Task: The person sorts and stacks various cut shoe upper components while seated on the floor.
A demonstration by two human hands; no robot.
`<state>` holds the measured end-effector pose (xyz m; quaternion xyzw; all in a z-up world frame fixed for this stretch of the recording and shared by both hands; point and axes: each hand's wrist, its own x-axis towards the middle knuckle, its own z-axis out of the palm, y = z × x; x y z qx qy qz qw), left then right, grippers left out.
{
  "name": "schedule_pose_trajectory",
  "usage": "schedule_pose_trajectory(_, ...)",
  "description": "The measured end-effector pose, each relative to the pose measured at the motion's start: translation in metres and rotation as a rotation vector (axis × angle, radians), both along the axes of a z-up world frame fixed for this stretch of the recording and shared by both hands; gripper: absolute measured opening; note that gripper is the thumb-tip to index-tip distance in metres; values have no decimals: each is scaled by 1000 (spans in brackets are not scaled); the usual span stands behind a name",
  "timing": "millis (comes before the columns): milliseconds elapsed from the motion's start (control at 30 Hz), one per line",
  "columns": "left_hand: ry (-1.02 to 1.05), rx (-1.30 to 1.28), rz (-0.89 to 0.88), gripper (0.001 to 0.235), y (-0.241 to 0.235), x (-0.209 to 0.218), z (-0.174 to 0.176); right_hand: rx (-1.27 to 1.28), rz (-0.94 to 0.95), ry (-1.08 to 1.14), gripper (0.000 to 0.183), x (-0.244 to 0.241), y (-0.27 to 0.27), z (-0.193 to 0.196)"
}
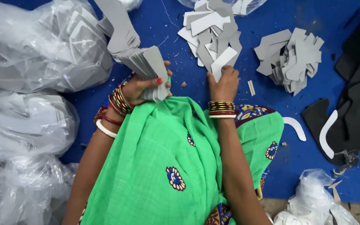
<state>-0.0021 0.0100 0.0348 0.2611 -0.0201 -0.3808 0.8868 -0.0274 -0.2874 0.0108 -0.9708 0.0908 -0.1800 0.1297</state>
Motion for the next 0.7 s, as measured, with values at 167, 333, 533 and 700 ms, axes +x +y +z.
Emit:
schedule_pose_trajectory(167, 47, -28, 18, 52, 0, -3, -8, 58, 7, 86, 38, -10, -26, -23)
schedule_pose_trajectory(333, 85, 1, 31, 53, 2, -7, -10, 748, 35, 137, 31, -10, 3, 34)
schedule_pose_trajectory(533, -21, 15, 33, 57, 1, -4, -12, 1532, 137, 407, 46, -14, 97, 70)
schedule_pose_trajectory(700, 9, 38, 80, 55, 3, -6, -21, 1154, 179, 411, 18, -26, 104, 56)
